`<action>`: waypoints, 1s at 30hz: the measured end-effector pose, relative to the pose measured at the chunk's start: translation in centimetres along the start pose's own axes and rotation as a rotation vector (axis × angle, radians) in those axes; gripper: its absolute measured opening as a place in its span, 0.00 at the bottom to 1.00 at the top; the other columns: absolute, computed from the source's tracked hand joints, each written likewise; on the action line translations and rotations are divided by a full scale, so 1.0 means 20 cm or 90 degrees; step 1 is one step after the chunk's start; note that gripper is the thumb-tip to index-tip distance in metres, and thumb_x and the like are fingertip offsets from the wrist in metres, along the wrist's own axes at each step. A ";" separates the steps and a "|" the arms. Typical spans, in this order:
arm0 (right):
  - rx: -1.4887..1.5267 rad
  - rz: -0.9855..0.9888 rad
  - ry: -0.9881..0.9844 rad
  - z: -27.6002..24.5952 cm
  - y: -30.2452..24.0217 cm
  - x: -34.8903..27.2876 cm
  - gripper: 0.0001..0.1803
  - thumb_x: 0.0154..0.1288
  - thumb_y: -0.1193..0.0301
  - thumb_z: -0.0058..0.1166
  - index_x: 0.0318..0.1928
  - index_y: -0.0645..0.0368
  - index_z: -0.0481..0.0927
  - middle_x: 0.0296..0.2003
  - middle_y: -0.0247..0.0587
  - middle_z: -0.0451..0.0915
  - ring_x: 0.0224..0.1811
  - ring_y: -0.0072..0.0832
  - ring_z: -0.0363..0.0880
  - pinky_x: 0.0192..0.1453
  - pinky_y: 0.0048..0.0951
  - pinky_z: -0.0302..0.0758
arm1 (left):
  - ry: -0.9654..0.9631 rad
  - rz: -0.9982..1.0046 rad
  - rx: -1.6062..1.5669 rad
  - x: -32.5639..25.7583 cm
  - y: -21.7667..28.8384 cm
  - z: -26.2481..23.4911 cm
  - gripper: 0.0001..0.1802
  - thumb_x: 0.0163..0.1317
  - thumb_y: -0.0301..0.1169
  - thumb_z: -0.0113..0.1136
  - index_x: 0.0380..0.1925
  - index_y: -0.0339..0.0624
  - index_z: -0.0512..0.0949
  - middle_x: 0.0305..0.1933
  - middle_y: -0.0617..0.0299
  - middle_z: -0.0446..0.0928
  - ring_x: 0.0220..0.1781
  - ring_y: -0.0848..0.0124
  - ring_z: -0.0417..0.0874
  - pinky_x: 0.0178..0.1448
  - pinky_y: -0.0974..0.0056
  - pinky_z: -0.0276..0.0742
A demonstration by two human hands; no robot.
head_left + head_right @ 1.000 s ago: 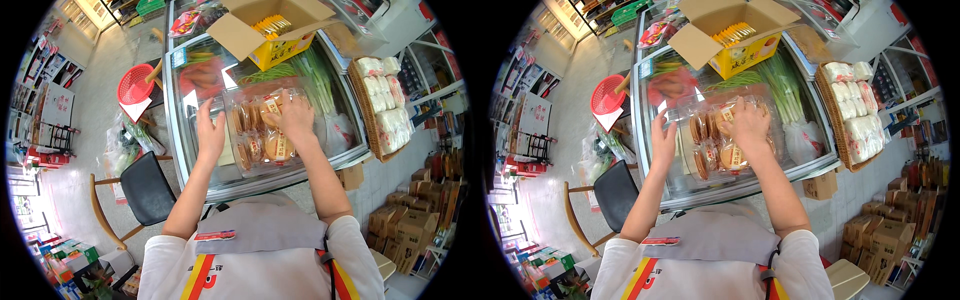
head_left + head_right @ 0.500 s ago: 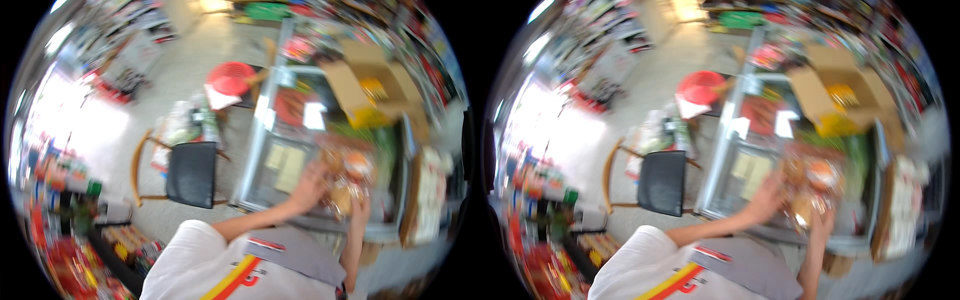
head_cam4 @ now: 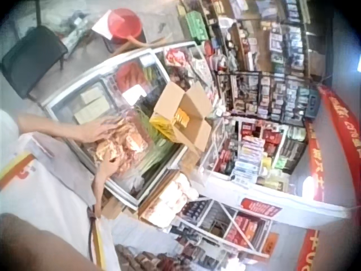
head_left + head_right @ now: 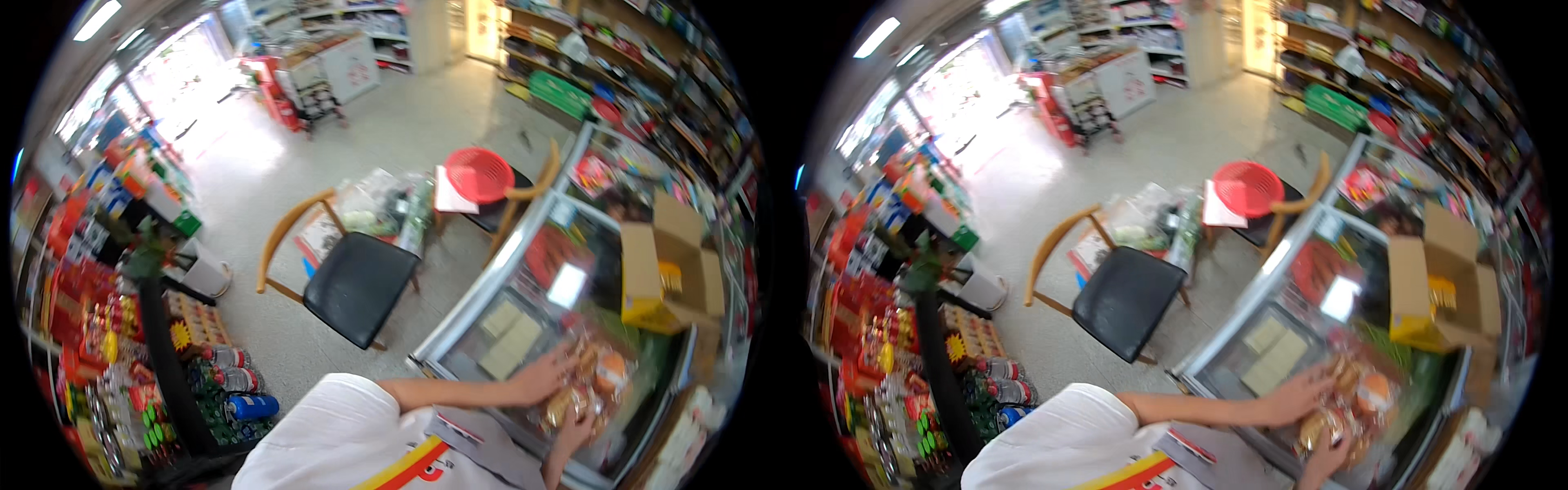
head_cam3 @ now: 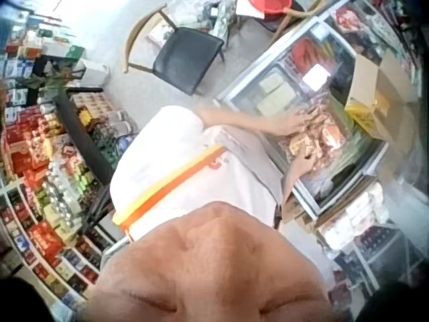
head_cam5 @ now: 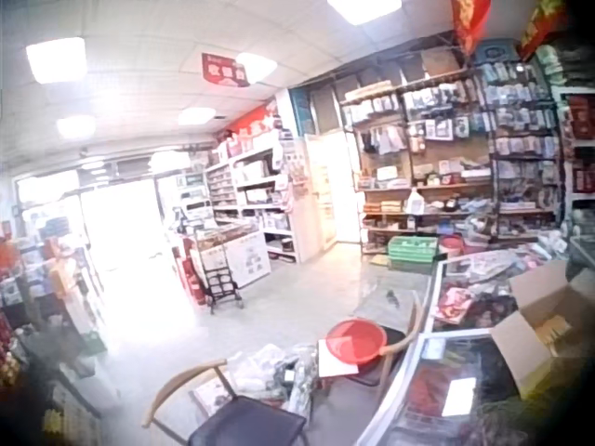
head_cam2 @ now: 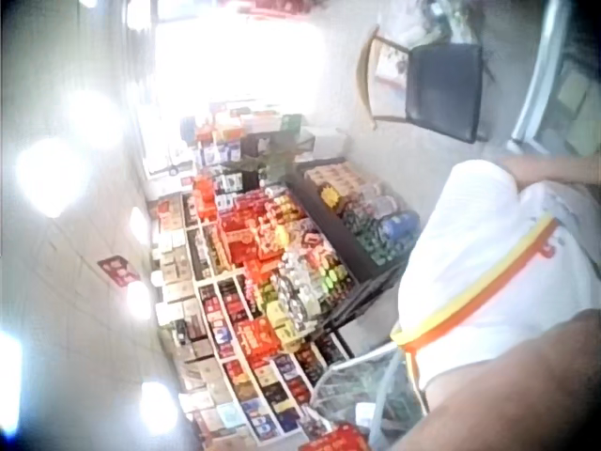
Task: The person picks a snack package from a shelf, then carries a clear tray of packaged cookies through the store to a display counter. They unpack cookies from a cardboard box and arrange them on the counter display.
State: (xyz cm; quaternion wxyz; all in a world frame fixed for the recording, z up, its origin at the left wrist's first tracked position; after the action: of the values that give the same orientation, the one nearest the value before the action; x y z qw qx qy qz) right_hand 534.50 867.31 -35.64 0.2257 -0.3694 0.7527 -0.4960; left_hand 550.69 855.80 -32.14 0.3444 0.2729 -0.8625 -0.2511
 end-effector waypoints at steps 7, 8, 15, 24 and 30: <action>0.318 0.113 0.075 -0.20 -0.33 0.10 0.19 0.62 0.74 0.53 0.52 0.64 0.68 0.47 0.39 0.72 0.50 0.23 0.69 0.53 0.25 0.69 | -0.066 -0.105 -0.170 0.02 -0.08 -0.02 0.23 0.60 0.30 0.52 0.57 0.41 0.67 0.64 0.39 0.56 0.63 0.42 0.61 0.66 0.51 0.61; 0.340 0.057 0.115 -0.29 -0.37 0.15 0.22 0.62 0.74 0.53 0.56 0.64 0.65 0.49 0.41 0.72 0.52 0.25 0.69 0.54 0.25 0.70 | -0.058 -0.124 -0.160 0.02 -0.08 -0.05 0.25 0.61 0.30 0.52 0.60 0.42 0.63 0.64 0.38 0.54 0.62 0.43 0.62 0.65 0.53 0.62; 0.335 0.032 0.147 -0.46 -0.48 0.34 0.39 0.58 0.77 0.58 0.67 0.65 0.52 0.48 0.49 0.75 0.45 0.29 0.77 0.51 0.28 0.75 | -0.048 -0.150 -0.176 0.01 -0.05 -0.02 0.27 0.62 0.27 0.54 0.62 0.43 0.61 0.65 0.38 0.51 0.59 0.46 0.66 0.61 0.55 0.65; 0.630 0.130 0.081 -0.39 -0.29 0.34 0.23 0.61 0.75 0.56 0.55 0.66 0.68 0.49 0.44 0.76 0.49 0.30 0.77 0.51 0.34 0.75 | -0.007 0.070 0.106 0.19 0.12 -0.21 0.29 0.58 0.26 0.57 0.60 0.40 0.62 0.67 0.41 0.54 0.67 0.46 0.58 0.66 0.51 0.62; 0.793 0.115 0.129 -0.67 -0.33 0.25 0.24 0.70 0.60 0.43 0.61 0.58 0.65 0.56 0.42 0.72 0.58 0.36 0.71 0.59 0.42 0.70 | -0.203 0.223 0.116 0.52 0.24 0.14 0.35 0.52 0.34 0.64 0.61 0.42 0.62 0.66 0.46 0.60 0.67 0.49 0.61 0.67 0.50 0.60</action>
State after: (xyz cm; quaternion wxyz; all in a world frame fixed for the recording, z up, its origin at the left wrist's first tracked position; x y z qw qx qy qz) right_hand 524.12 869.50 -24.07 0.3664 -0.0555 0.3692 -0.8523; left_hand 540.72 853.20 -26.24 0.2162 0.1064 -0.9590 -0.1490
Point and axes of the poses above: each hand's wrist, its own x-axis towards the middle knuckle, its own z-axis out of the palm, y = z × x, the point moved 6 cm from there along x, towards the middle knuckle
